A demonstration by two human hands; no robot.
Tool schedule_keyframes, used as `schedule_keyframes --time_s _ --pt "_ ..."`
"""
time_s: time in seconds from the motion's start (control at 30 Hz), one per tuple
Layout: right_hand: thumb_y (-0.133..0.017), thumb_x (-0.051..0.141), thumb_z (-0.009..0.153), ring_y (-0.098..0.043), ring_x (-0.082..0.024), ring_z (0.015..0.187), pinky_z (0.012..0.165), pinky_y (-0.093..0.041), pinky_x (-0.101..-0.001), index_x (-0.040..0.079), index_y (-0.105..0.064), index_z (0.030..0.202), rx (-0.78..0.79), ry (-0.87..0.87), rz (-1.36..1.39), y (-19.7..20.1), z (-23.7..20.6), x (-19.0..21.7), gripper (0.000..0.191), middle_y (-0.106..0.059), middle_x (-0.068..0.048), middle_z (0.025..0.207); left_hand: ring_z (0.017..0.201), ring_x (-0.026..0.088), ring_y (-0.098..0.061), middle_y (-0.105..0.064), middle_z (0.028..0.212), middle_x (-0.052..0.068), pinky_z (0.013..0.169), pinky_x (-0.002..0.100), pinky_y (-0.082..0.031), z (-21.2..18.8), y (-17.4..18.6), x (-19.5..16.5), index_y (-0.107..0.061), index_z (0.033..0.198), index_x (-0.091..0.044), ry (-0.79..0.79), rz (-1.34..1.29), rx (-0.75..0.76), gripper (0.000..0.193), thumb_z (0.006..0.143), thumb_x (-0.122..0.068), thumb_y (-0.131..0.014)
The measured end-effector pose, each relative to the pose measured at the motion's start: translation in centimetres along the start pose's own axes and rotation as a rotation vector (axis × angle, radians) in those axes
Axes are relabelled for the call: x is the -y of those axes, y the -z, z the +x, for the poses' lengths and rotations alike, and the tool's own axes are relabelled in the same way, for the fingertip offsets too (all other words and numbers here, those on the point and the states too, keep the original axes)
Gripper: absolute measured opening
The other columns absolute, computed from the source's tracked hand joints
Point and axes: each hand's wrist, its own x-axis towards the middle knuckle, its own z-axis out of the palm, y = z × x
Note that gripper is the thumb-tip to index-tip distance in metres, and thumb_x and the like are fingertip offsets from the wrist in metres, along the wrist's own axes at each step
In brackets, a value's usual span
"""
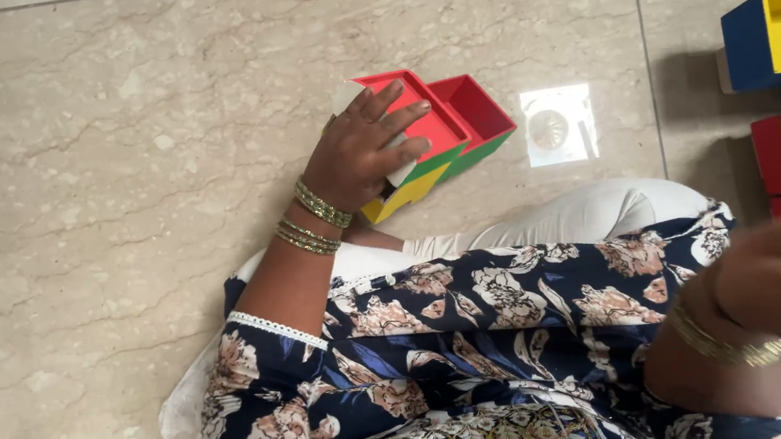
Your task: The person sits on the floor and wipes colorful wooden toy boxes with a cloth, cleaning the inner compartments, edges, and outer painted surfaces of each box one at a time, turning them to reach different sides.
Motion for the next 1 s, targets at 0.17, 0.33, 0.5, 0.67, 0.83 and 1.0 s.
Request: schedule_keyframes --time_s 0.17,0.33,0.5,0.67,0.83,1.0 --pt "-0.067 0.019 0.090 -0.068 -0.035 0.079 0.077 -0.055 -0.0459 0.007 -0.073 0.084 1.591 0.687 0.932 1.9 -1.4 14.4 0.014 -0.068 -0.015 0.088 0.137 0.043 -0.045 -0.048 0.146 0.026 0.114 0.050 -0.042 -0.5 -1.7 -0.5 -0.055 0.137 -0.010 0.378 -0.033 -0.262 0.061 0.081 -0.019 -0.077" --pt "-0.061 0.008 0.081 -0.062 -0.033 0.084 0.076 -0.053 -0.0430 -0.002 -0.066 0.084 1.371 0.373 1.462 4.6 5.1 15.9 0.012 -0.061 -0.016 0.088 0.121 0.038 -0.060 -0.060 0.130 0.028 0.099 0.041 -0.047 -3.3 -4.2 2.7 -0.044 0.141 0.005 1.077 -0.317 -0.058 0.069 0.090 -0.030 -0.072" --pt "-0.050 0.008 0.087 -0.056 -0.020 0.092 0.078 -0.049 -0.0331 -0.003 -0.067 0.108 1.404 -0.392 1.885 5.1 6.7 15.4 0.030 -0.058 -0.009 0.106 0.096 0.020 -0.075 -0.077 0.108 0.015 0.084 0.033 -0.057 -5.5 -6.1 5.7 -0.063 0.128 0.001 1.384 -0.629 -0.024 0.053 0.099 -0.044 -0.058" --pt "-0.054 0.018 0.094 -0.050 -0.020 0.124 0.111 -0.043 -0.0360 0.001 -0.063 0.125 0.911 -0.440 2.123 5.9 6.4 15.2 0.037 -0.050 -0.008 0.132 0.098 0.019 -0.071 -0.075 0.113 0.016 0.083 0.033 -0.057 -5.9 -7.5 6.1 -0.064 0.128 0.003 1.427 -0.849 -0.263 0.050 0.098 -0.037 -0.063" --pt "-0.066 0.027 0.100 -0.053 -0.041 0.127 0.109 -0.047 -0.0478 -0.002 -0.054 0.129 1.077 0.263 1.757 6.9 6.6 20.5 0.043 -0.052 -0.025 0.138 0.103 0.020 -0.070 -0.071 0.117 0.015 0.088 0.033 -0.055 -6.1 -8.0 5.2 -0.055 0.130 -0.003 1.406 -0.548 -0.164 0.056 0.086 -0.029 -0.078" --pt "-0.067 0.020 0.091 -0.048 -0.052 0.130 0.106 -0.044 -0.0547 -0.008 -0.054 0.132 0.836 0.510 1.578 8.1 6.6 26.1 0.051 -0.051 -0.031 0.137 0.108 0.021 -0.071 -0.072 0.122 0.014 0.092 0.034 -0.056 -5.9 -8.3 4.5 -0.060 0.132 -0.002 1.235 -0.490 -0.336 0.050 0.089 -0.020 -0.076"
